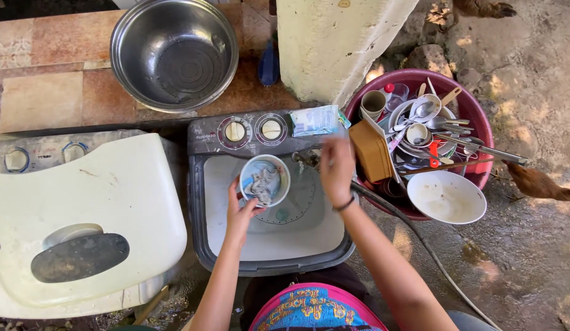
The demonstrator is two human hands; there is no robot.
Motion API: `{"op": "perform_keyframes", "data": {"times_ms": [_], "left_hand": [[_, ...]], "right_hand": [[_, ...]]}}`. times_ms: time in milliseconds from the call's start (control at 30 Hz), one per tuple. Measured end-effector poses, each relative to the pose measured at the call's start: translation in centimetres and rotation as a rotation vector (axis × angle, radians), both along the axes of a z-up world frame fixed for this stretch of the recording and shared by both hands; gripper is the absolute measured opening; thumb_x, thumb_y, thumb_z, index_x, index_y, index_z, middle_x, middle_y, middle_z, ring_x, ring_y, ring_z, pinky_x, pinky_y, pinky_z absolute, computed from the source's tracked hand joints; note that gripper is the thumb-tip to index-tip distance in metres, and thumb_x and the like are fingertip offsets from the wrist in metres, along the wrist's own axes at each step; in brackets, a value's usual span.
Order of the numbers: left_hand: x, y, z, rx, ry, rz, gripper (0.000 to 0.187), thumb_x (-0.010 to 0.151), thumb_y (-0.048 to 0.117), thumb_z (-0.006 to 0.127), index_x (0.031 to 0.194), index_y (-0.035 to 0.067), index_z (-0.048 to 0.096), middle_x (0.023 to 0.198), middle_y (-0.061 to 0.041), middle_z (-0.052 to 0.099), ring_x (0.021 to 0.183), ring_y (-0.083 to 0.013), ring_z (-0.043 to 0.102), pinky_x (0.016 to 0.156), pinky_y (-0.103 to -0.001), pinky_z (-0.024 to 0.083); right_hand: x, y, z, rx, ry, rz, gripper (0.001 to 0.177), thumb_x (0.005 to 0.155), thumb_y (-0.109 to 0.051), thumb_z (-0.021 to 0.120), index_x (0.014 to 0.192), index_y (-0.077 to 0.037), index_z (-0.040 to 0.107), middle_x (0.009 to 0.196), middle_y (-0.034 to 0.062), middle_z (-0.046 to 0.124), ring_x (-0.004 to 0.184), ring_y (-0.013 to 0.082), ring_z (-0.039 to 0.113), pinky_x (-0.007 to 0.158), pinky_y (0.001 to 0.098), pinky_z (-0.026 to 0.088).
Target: Washing a cup and a small cloth using water and detergent.
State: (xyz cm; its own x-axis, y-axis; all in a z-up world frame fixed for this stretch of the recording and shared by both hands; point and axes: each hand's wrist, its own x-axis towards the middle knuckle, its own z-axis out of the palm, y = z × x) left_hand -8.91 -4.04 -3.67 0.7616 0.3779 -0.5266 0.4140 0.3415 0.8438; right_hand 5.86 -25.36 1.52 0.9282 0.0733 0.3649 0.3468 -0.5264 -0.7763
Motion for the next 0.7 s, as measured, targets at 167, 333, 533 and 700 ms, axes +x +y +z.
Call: {"op": "perform_keyframes", "data": {"times_ms": [167, 333, 533, 700], "left_hand": [[-0.8, -2.2, -0.2, -0.063, -0.118, -0.107, 0.079, 0.090, 0.001, 0.061, 0.157, 0.027, 0.028, 0.137, -0.015, 0.049, 0.110, -0.0239, 0.067, 0.080, -0.038, 0.067], [-1.5, -2.6, 0.6, -0.168, -0.231, -0.089, 0.075, 0.093, 0.002, 0.056, 0.158, 0.026, 0.029, 0.139, -0.014, 0.050, 0.108, -0.0268, 0.068, 0.083, -0.039, 0.066], [-2.2, -1.9, -0.6, -0.122, -0.155, -0.113, 0.073, 0.093, 0.004, 0.057, 0.157, 0.028, 0.030, 0.137, -0.012, 0.050, 0.110, -0.0236, 0.069, 0.083, -0.040, 0.067], [-1.5, -0.5, -1.4, -0.128, -0.062, -0.008, 0.072, 0.092, 0.007, 0.056, 0.157, 0.025, 0.031, 0.131, -0.012, 0.052, 0.101, -0.0264, 0.071, 0.079, -0.038, 0.065]], "right_hand": [[-7.5, 2.8, 1.5, -0.366, -0.194, 0.465, 0.020, 0.084, -0.007, 0.073, 0.102, -0.008, 0.064, 0.108, 0.0056, 0.067, 0.101, 0.0293, 0.060, 0.089, 0.0443, 0.046], [-8.4, 4.7, -0.7, -0.521, -0.070, 0.472, 0.044, 0.080, -0.013, 0.070, 0.123, -0.002, 0.065, 0.104, 0.0129, 0.066, 0.095, 0.0325, 0.063, 0.083, 0.0439, 0.049], [-6.4, 5.2, -2.8, -0.592, 0.257, 0.661, 0.028, 0.086, -0.008, 0.065, 0.114, -0.004, 0.061, 0.106, 0.0153, 0.064, 0.088, 0.0357, 0.069, 0.076, 0.0448, 0.056], [-3.0, 5.8, 4.2, -0.192, 0.117, 0.561, 0.021, 0.084, -0.003, 0.069, 0.102, -0.003, 0.059, 0.097, 0.0174, 0.060, 0.086, 0.0389, 0.064, 0.075, 0.0458, 0.053]]}}
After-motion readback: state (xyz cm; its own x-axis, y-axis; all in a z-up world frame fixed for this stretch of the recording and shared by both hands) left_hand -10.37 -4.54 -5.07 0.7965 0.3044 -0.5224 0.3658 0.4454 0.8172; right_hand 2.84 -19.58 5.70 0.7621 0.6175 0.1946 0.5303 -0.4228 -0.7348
